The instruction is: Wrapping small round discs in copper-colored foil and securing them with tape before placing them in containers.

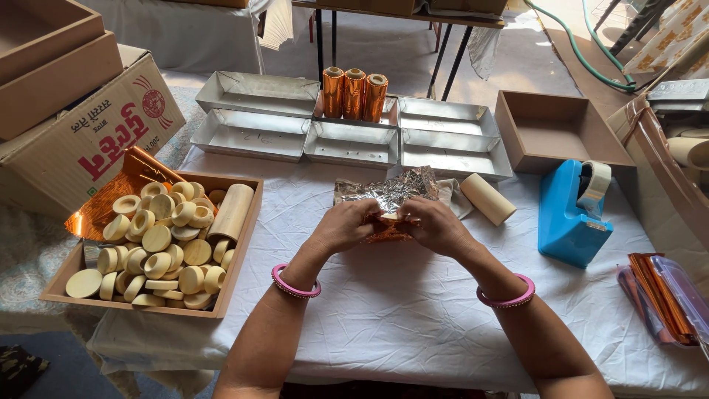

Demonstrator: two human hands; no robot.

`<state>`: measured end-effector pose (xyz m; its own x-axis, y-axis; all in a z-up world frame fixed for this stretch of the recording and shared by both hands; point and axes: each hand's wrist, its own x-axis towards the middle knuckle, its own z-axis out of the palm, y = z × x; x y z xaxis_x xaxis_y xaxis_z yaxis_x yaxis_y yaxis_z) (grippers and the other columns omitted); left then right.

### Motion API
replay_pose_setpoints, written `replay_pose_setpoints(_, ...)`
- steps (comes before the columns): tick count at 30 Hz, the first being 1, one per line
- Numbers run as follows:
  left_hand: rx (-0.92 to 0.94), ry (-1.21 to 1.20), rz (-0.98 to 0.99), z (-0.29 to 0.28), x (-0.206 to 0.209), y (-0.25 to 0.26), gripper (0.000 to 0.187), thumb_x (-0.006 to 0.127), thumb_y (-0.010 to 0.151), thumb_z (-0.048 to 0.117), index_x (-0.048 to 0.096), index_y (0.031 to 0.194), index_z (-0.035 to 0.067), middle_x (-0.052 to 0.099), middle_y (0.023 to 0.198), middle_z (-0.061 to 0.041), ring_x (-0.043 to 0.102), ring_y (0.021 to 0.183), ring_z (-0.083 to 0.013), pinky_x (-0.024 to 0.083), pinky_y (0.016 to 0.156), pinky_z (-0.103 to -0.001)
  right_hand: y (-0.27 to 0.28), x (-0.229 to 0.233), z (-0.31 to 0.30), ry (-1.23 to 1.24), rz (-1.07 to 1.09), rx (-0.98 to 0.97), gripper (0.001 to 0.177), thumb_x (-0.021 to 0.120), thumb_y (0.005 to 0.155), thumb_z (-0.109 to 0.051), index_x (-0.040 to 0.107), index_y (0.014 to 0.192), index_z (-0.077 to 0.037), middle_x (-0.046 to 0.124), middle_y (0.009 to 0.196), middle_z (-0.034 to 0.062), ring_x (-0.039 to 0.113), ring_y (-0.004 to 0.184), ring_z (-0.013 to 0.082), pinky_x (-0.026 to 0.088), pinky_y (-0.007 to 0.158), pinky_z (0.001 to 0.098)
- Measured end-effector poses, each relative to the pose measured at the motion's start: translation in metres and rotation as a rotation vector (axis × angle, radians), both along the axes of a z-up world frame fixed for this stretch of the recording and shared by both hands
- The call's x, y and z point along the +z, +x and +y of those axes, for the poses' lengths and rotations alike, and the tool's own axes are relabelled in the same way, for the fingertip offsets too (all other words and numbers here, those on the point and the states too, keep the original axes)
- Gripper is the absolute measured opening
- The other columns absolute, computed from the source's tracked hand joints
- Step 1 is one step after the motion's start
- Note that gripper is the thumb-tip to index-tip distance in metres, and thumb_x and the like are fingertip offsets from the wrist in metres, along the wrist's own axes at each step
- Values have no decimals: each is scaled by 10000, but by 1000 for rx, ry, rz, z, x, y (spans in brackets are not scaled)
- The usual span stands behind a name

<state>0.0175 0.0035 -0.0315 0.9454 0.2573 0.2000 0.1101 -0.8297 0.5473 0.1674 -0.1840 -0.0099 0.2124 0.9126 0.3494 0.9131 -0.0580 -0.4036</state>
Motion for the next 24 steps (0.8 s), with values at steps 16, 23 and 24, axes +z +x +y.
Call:
replay_pose_setpoints(16, 62, -464, -38, 12, -34, 20, 278, 687, 917, 380, 766, 1030, 139, 774, 864, -21, 724, 775, -149, 560, 702, -336, -15, 16, -2, 94, -329, 110, 277, 829, 812, -207, 736, 1046, -90, 755, 951, 68, 722, 797, 217, 592, 686, 352)
replay_pose_setpoints(23, 137, -229, -53, 20, -25, 13, 296, 728, 905, 421, 763, 984, 138, 776, 896, -27, 739, 787, -142, 594, 697, -305, -26, 26, 3, -125, -185, 67, 415, 908, 690, -193, 704, 1038, -95, 682, 999, 48, 702, 944, 257, 587, 796, 378)
replay_pose_setpoints(24, 215, -19, -83, 24, -24, 10, 314, 744, 900, 447, 753, 985, 146, 773, 912, -16, 739, 789, -136, 600, 718, -297, -28, 28, 3, -155, -131, 52, 455, 942, 660, -217, 697, 1022, -93, 664, 984, 53, 692, 955, 252, 582, 796, 379)
